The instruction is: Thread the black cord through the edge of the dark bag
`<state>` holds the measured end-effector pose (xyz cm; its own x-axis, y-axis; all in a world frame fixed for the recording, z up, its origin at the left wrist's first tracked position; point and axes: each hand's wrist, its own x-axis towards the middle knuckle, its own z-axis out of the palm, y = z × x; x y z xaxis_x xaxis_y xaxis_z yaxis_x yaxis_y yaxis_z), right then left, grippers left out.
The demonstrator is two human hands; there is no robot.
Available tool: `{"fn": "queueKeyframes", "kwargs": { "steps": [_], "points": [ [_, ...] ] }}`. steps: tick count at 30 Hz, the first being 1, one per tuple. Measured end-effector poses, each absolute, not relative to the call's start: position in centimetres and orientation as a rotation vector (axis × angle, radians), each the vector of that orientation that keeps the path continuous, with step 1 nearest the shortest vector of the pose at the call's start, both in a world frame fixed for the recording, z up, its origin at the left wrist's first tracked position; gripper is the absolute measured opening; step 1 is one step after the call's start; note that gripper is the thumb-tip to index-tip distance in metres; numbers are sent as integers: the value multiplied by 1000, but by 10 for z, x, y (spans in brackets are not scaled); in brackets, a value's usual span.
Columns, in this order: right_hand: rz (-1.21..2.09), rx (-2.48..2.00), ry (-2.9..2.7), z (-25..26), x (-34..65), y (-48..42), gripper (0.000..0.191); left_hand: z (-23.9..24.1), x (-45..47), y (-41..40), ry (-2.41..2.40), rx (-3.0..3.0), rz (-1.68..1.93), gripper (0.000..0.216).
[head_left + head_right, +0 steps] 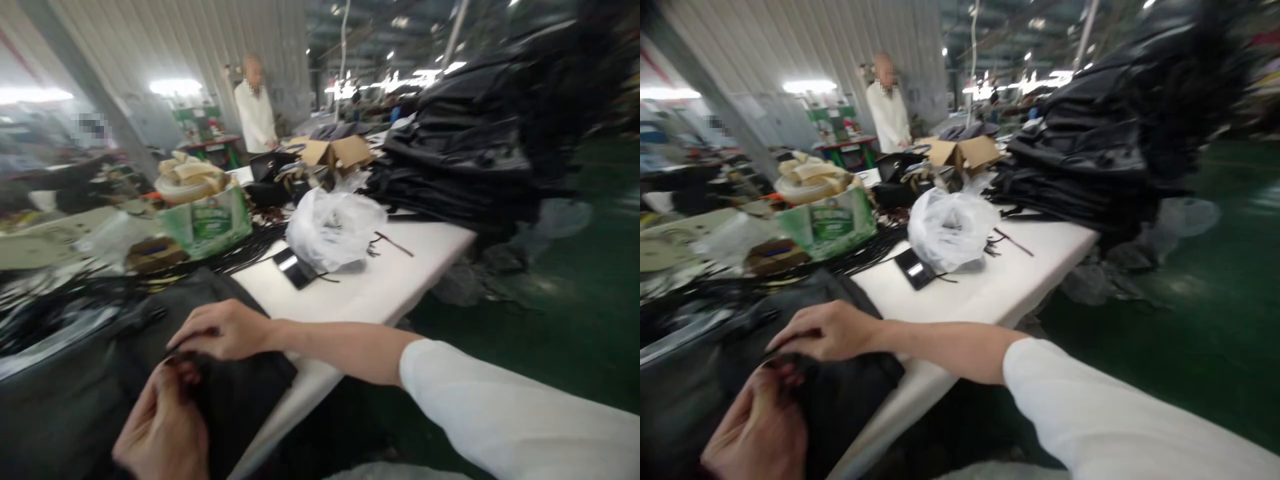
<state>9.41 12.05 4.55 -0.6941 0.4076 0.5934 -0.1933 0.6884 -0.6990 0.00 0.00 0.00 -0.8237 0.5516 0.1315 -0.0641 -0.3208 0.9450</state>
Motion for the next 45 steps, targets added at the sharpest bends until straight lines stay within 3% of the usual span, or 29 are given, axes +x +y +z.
{"fn": "queueKeyframes", "kwargs": {
  "steps": [5,20,30,41,45],
  "points": [
    [1047,-111,-1999,35,93,131,19,6,-21,-4,1365,573,2277,40],
    [1021,-64,-2035,41,98,127,11,7,-16,-3,1342,524,2258,50],
    [1008,-124,-2065,46,99,125,8,5,-13,-3,1358,619,2268,38],
    [1135,-49,-2034,40,97,126,6,-2,-13,-2,1510,668,2218,40],
    [1338,-148,-1979,36,95,126,11,-2,-11,-4,1551,727,2187,43]
  ]
}}
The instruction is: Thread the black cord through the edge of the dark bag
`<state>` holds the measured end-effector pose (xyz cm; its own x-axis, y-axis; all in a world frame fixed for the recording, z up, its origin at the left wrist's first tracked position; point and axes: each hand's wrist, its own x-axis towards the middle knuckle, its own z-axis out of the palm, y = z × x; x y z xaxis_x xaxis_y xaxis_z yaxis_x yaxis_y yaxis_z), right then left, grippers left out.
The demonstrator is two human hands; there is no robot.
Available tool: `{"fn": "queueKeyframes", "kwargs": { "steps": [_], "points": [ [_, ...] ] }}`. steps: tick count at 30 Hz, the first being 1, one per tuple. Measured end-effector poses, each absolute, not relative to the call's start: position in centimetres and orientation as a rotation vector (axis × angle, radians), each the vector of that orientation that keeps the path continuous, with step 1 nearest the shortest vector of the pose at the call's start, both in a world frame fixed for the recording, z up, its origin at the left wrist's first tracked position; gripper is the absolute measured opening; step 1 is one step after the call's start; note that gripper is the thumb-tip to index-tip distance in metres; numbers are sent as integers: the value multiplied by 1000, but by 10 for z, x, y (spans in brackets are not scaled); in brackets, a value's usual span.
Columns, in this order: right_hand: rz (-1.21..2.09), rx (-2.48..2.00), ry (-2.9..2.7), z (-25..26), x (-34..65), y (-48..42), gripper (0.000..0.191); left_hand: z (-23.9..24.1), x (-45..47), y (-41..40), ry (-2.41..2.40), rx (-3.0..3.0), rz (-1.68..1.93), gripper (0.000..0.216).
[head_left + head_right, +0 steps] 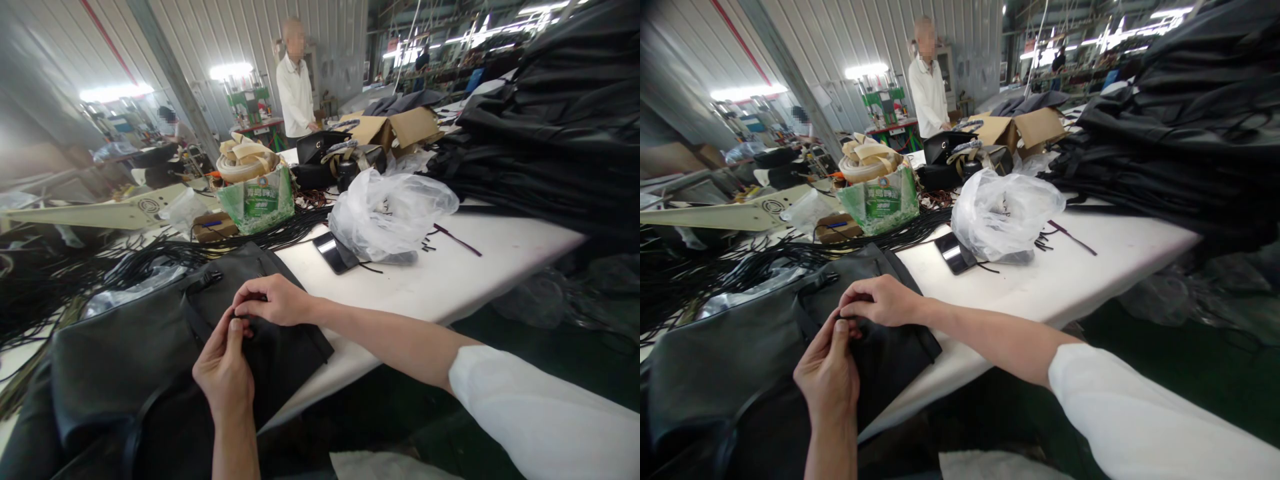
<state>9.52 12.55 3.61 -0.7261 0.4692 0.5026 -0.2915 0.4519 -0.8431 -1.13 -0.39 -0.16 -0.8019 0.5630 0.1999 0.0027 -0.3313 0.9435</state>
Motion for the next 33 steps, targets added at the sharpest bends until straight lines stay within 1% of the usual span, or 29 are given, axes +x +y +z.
{"fn": "queueKeyframes", "kwargs": {
  "steps": [3,6,10,16,20,24,26,31,33],
  "points": [
    [1472,-181,-1929,34,94,124,14,-2,-10,-4,1622,730,2185,41],
    [1500,-184,-1905,34,93,122,14,-3,-10,-2,1595,669,2214,37],
    [1494,-167,-1867,35,92,122,13,-2,-14,-1,1452,582,2256,44],
    [1280,-70,-1916,34,93,128,14,2,-17,-2,1357,548,2251,55],
    [1140,-13,-1974,35,94,130,14,4,-20,-2,1302,565,2234,54],
    [1086,-33,-2013,38,95,127,11,5,-23,-3,1264,594,2216,52],
    [1127,-31,-2010,39,96,125,11,6,-24,-4,1254,606,2203,51],
    [1414,-68,-1894,39,97,124,13,6,-24,-5,1253,607,2194,51],
    [1450,-71,-1875,38,97,124,14,5,-24,-4,1257,604,2195,51]
  ]
}}
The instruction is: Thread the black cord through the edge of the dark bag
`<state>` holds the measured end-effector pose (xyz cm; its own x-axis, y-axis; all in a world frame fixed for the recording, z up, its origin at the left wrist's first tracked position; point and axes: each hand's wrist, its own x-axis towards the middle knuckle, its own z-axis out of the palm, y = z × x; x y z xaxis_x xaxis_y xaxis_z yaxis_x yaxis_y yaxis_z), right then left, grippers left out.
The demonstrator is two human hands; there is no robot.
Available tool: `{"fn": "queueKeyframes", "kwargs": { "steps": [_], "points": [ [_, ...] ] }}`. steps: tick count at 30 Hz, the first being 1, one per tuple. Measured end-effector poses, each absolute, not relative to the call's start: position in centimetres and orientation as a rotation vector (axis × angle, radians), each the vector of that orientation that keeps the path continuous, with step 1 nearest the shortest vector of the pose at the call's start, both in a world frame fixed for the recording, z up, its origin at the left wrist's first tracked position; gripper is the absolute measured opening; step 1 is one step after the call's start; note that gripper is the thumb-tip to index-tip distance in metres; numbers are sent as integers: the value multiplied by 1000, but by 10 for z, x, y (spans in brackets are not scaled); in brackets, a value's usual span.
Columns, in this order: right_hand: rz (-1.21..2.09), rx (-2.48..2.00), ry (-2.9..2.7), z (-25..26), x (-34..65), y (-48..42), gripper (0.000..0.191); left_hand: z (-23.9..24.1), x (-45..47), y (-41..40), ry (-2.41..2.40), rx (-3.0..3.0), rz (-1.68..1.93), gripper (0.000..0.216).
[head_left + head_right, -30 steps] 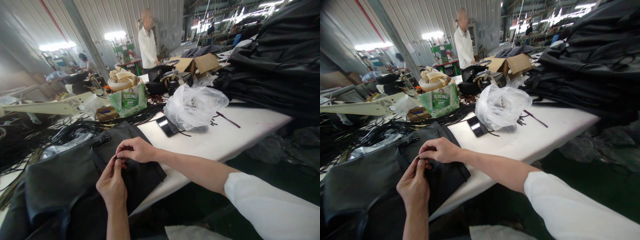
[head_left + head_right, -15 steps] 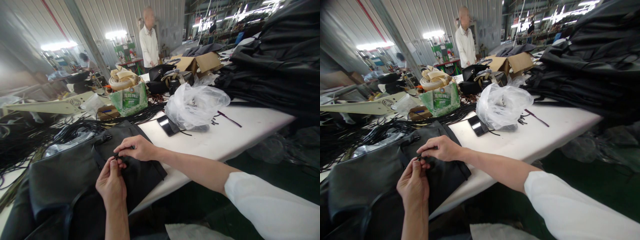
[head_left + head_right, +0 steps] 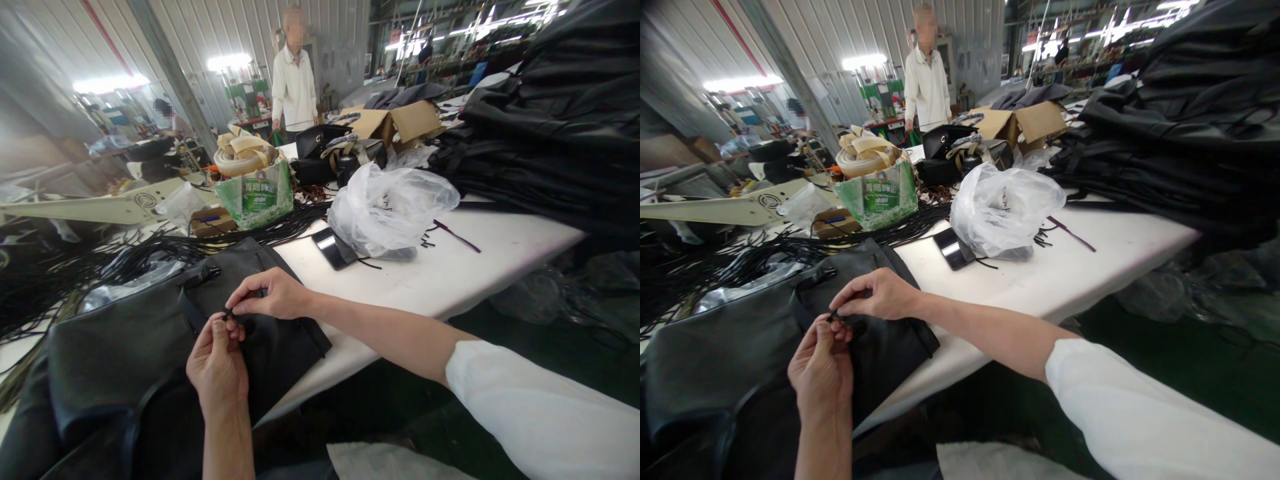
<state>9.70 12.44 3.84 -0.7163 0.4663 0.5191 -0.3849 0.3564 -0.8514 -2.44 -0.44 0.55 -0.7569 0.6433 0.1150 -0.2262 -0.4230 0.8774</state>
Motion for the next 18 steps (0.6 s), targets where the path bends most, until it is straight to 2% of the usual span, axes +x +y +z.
{"fn": "queueKeyframes", "kwargs": {
  "steps": [9,18],
  "points": [
    [1259,-4,-1928,37,97,121,10,3,-25,-5,1269,577,2194,52],
    [1217,-140,-1959,43,101,114,9,3,-20,-4,1306,610,2213,47]
  ]
}}
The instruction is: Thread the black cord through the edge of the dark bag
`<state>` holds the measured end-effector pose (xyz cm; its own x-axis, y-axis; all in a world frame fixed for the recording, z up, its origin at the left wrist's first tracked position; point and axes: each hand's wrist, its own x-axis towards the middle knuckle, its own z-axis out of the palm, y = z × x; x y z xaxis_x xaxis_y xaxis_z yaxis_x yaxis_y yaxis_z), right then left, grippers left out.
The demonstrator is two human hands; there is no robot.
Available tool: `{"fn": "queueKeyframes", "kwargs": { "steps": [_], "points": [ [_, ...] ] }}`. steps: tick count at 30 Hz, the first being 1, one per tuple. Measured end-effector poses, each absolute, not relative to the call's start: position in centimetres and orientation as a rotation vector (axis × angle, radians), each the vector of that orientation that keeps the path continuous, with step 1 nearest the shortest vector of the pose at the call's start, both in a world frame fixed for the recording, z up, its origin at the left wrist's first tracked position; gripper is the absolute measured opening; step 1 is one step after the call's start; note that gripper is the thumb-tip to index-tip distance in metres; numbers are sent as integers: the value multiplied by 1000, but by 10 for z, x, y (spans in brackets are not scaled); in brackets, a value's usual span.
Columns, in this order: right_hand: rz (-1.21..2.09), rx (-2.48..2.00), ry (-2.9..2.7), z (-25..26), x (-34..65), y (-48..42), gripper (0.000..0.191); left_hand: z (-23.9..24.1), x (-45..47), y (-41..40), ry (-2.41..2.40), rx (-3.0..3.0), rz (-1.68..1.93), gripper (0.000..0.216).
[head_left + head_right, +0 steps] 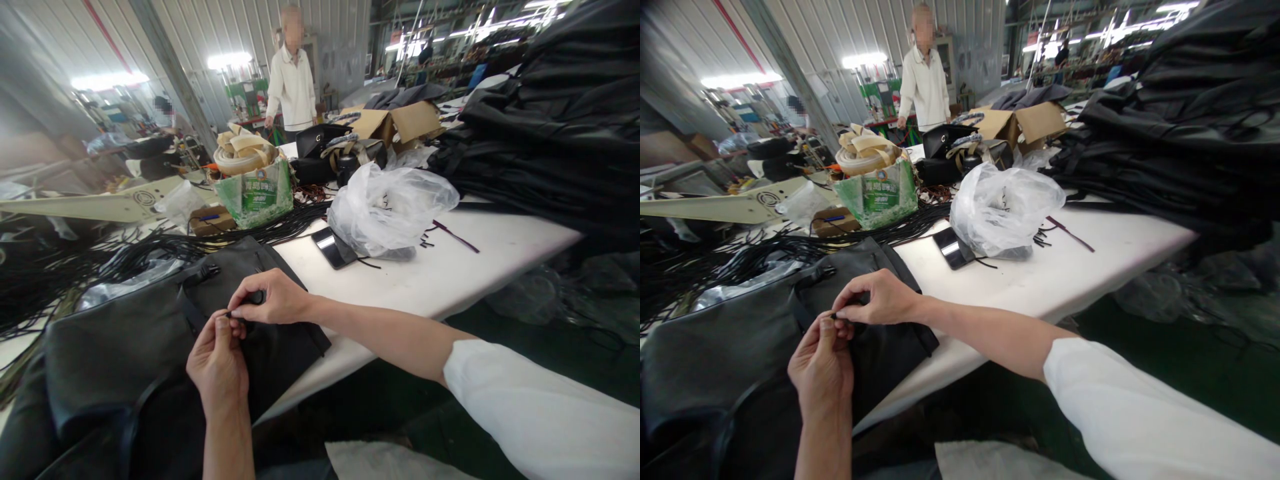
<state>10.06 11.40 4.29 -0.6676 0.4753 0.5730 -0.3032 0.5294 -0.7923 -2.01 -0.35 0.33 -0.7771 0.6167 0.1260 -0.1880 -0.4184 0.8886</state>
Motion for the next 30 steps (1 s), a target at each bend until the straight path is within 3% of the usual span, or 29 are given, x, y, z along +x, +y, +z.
{"fn": "queueKeyframes", "kwargs": {
  "steps": [13,30],
  "points": [
    [1420,-144,-1862,39,97,116,12,3,-20,-4,1324,587,2221,48],
    [1251,-229,-1940,39,99,112,15,3,-18,-4,1340,575,2229,47]
  ]
}}
